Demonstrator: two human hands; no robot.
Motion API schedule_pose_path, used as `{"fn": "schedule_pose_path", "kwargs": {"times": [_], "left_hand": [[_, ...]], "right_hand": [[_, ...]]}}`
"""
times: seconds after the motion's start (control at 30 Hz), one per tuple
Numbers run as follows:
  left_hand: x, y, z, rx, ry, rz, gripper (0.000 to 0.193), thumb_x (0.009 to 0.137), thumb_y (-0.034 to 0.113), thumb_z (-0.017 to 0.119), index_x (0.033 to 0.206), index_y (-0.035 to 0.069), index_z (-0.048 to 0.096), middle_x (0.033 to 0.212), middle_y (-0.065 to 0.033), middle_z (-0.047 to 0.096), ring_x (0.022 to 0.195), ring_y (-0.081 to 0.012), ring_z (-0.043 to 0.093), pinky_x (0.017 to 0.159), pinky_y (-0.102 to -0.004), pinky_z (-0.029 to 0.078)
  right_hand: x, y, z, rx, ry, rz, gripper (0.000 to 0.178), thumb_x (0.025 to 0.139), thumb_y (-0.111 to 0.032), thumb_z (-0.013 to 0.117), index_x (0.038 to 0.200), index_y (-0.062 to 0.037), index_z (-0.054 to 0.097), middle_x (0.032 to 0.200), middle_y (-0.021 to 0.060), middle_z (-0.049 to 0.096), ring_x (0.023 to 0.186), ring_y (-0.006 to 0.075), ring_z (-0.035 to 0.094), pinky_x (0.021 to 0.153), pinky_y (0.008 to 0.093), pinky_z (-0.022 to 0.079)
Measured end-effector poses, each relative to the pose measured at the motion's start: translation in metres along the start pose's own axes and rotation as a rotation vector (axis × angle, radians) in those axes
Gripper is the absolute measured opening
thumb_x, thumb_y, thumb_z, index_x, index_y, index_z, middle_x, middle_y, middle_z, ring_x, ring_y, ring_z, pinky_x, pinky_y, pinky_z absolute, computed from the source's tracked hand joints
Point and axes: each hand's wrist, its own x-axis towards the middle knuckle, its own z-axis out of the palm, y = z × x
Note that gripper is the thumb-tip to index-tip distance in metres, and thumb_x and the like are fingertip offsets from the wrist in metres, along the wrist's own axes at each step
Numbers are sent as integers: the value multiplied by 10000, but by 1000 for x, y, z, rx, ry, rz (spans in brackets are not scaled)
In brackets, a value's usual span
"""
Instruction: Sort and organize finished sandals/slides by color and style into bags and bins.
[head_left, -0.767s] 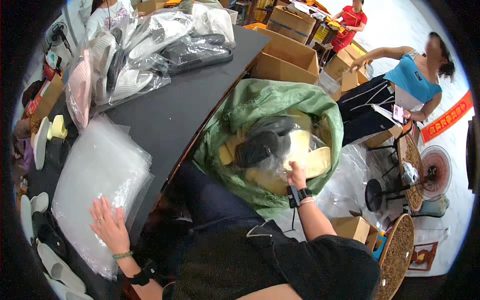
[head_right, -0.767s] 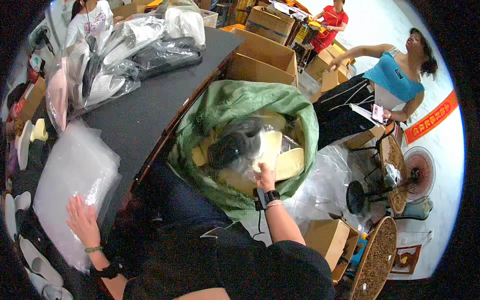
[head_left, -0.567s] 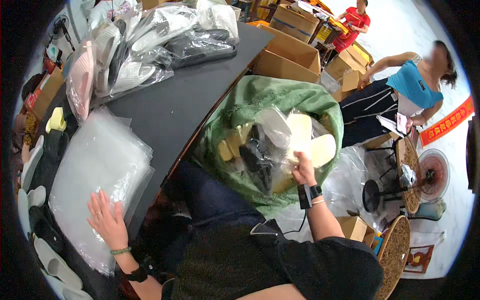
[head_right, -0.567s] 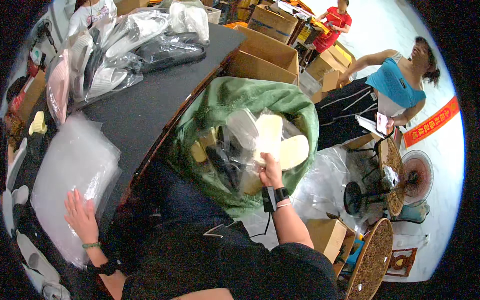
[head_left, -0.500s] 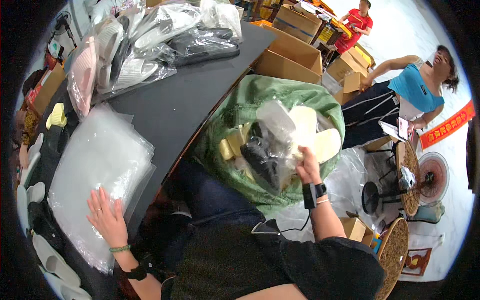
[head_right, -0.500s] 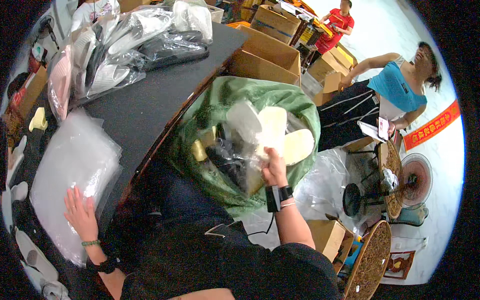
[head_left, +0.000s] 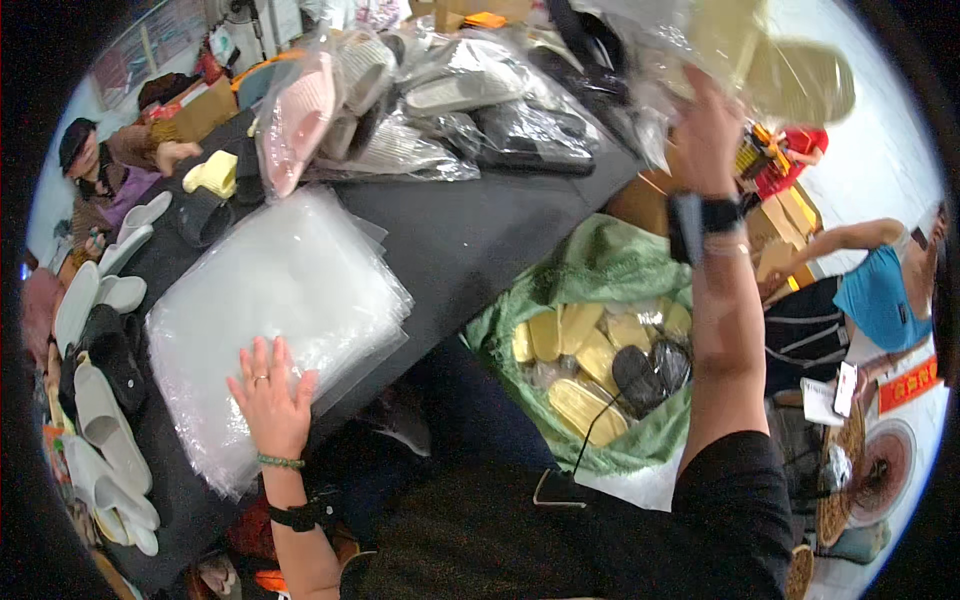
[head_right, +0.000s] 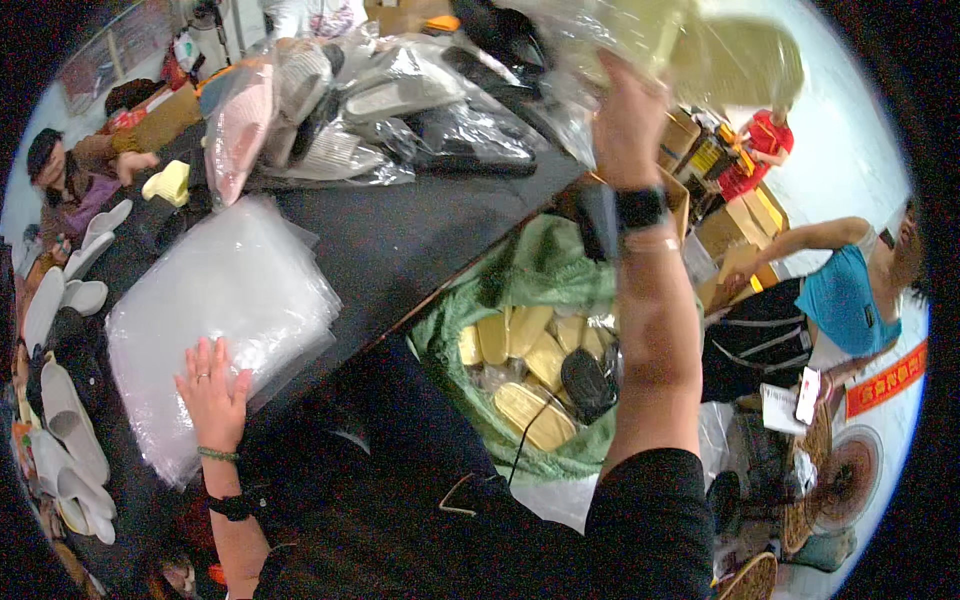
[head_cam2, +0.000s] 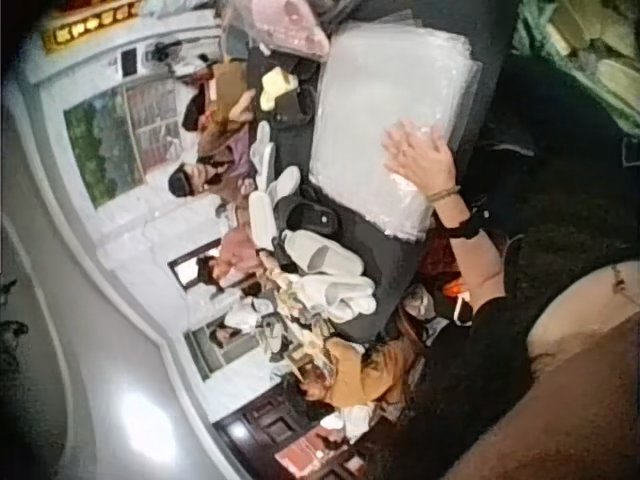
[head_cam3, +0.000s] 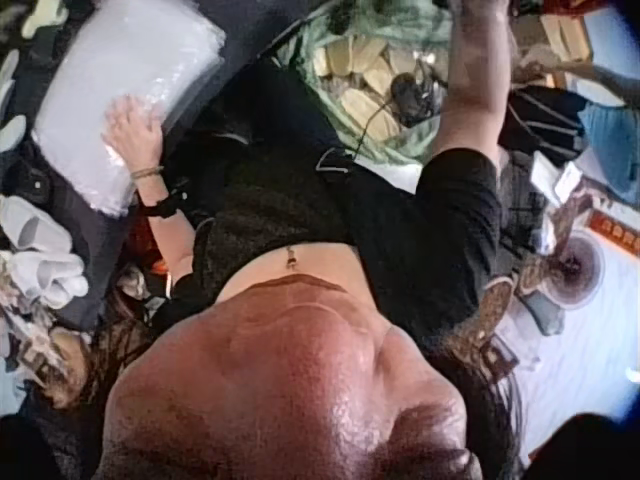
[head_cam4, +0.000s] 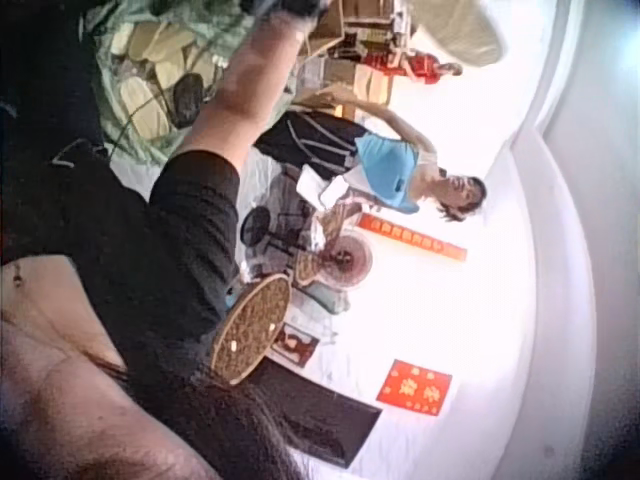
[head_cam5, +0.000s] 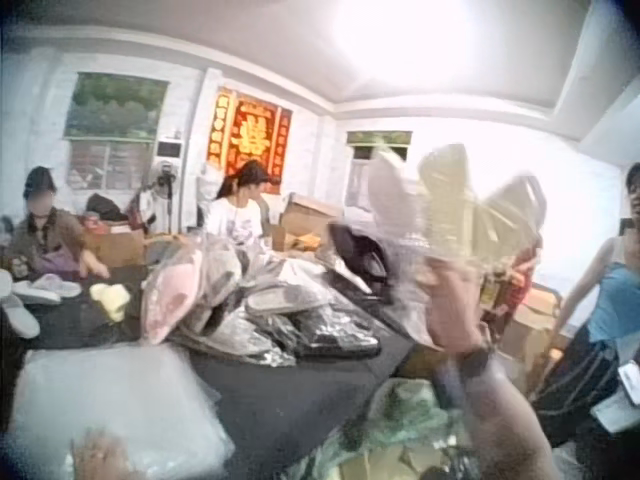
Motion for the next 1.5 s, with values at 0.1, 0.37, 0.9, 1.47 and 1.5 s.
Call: {"fn": "schedule_pose_path", "kwargs": {"times": [0.1,0.37,0.9,1.47,1.5], "left_hand": [[1,-1,2,-21,43,3,623,957,524,514,1452,147,480,1558,-136,367,1451,-377,290,1157,-628,146],[6,7,0,-55,123,43,665,967,593,442,1429,118,503,1524,-172,405,1442,-399,297,1151,-639,150],[-2,-1,-1,-85,140,32,642,948,552,504,1437,136,494,1539,-147,388,1435,-384,308,1156,-617,139],[-5,-7,7,-60,174,-4,629,944,577,486,1425,172,502,1518,-138,409,1420,-380,330,1139,-647,181],[-7,-8,6,-70,183,5,629,941,576,490,1423,171,505,1516,-139,412,1415,-382,339,1138,-648,184]], "right_hand": [[33,74,41,-946,-114,-285,310,815,-117,746,1078,23,662,887,94,726,742,116,632,608,310,489],[-79,273,21,-1188,-878,-734,410,903,-12,546,1313,-29,541,1383,161,540,1303,280,494,1071,377,435],[-74,169,24,-825,-1084,299,374,838,32,670,1209,-4,645,1136,108,704,1035,203,650,945,333,490],[-145,93,24,-398,-570,806,478,940,-114,598,1389,-41,452,1039,32,671,805,80,639,651,228,514],[-135,89,28,-502,-594,733,473,937,-83,584,1392,-34,465,1004,24,677,752,68,618,646,215,504]]}}
